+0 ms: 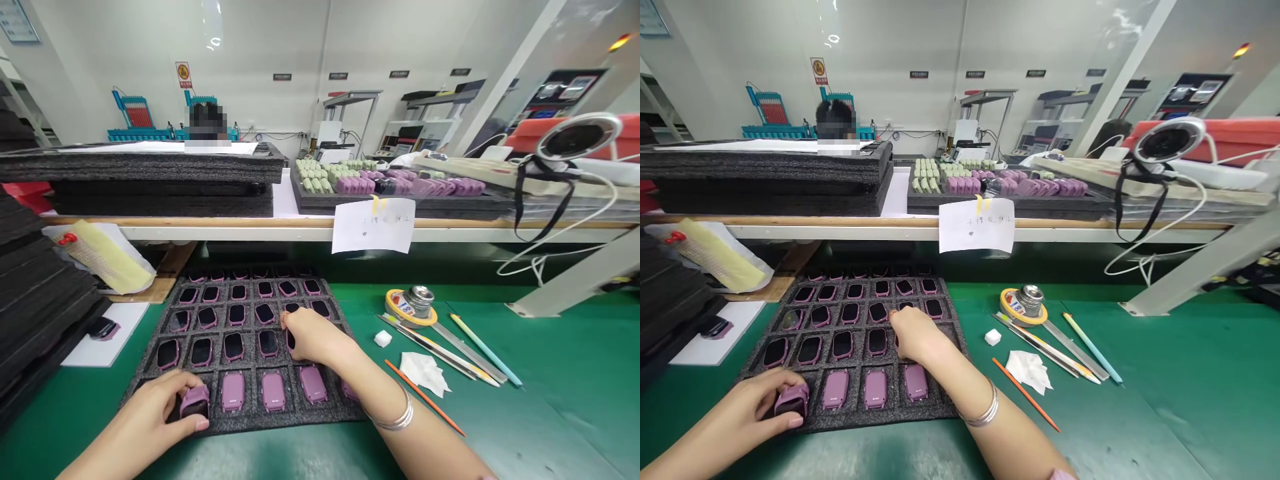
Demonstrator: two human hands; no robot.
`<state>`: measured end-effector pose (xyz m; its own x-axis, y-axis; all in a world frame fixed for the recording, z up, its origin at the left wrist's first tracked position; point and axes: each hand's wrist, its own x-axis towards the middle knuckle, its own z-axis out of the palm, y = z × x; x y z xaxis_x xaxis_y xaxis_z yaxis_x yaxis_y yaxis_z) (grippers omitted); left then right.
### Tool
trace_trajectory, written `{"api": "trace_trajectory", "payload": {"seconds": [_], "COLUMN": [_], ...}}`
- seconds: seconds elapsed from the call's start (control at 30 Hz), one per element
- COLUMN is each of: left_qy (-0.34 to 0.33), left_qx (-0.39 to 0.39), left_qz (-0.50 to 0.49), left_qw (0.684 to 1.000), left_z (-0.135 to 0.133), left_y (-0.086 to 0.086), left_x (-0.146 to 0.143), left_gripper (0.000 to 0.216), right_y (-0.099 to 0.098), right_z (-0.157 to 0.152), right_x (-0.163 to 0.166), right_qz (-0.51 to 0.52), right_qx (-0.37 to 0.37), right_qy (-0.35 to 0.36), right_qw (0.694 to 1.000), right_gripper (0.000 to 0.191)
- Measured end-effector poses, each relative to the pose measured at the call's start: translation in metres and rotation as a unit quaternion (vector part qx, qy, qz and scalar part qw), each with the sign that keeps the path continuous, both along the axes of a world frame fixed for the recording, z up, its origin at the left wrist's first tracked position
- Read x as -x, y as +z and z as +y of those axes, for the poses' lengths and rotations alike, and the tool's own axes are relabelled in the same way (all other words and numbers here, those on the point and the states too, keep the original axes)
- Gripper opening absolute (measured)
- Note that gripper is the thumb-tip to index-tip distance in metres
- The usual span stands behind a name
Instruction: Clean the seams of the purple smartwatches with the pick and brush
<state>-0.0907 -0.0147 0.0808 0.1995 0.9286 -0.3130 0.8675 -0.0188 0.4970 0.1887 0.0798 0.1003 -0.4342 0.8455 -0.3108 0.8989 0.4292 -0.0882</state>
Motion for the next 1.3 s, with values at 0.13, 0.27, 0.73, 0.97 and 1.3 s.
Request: {"api": "trace_trajectory", "payload": {"seconds": [0.13, 0.27, 0.73, 0.97, 1.3], "left_qy": [-0.021, 0.001, 0.238, 0.133, 0.068], "left_qx": [-0.027, -0.062, 0.213, 0.24, 0.287], "left_qz": [-0.082, -0.309, -0.71, -0.698, -0.689], "left_qw": [0.996, 0.949, 0.628, 0.661, 0.662], "left_z": [0.005, 0.004, 0.039, 0.034, 0.025], "left_y": [0.031, 0.064, 0.039, 0.027, 0.039], "left_x": [-0.016, -0.039, -0.103, -0.109, -0.099], "left_gripper": [0.02, 0.024, 0.019, 0.048, 0.057], "right_y": [-0.006, -0.013, 0.03, 0.02, 0.002], "right_z": [-0.003, -0.007, -0.067, -0.067, -0.05], "right_x": [-0.008, -0.012, -0.015, -0.002, 0.008], "right_qz": [0.016, 0.037, 0.328, 0.382, 0.531], "right_qx": [-0.007, -0.026, -0.328, -0.247, -0.155], "right_qy": [0.0, 0.02, 0.111, 0.085, 0.106], "right_qw": [1.0, 0.999, 0.879, 0.886, 0.826], "right_gripper": [0.039, 0.043, 0.044, 0.061, 0.081]}}
